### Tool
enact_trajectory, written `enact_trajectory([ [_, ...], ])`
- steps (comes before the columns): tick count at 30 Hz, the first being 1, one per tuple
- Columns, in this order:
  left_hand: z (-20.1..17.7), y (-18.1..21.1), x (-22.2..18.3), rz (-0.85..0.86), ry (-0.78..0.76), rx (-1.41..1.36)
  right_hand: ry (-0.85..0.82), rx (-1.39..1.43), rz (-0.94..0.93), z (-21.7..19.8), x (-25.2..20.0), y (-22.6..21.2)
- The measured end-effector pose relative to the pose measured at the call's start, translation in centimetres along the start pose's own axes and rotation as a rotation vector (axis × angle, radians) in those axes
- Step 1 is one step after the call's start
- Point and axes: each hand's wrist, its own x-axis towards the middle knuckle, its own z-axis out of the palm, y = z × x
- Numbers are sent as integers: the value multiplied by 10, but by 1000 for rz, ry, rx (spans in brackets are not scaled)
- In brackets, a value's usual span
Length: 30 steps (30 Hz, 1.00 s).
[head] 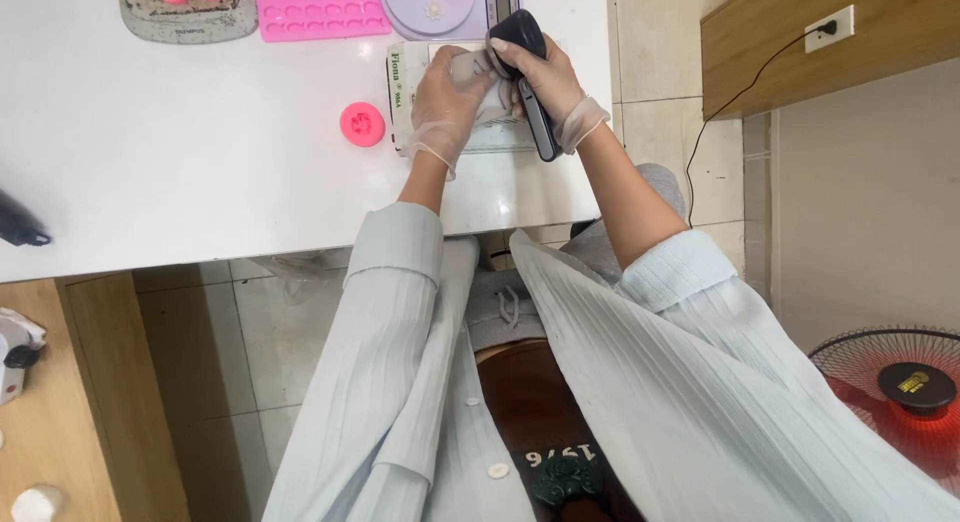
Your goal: Unmolding a star-shaped candle and inspecting it with a specialized tool.
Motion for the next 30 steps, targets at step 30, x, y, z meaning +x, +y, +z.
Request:
enact_trajectory([
  [30,1,0,1,-31,4,25,-11,-39,55,3,-17,-18],
])
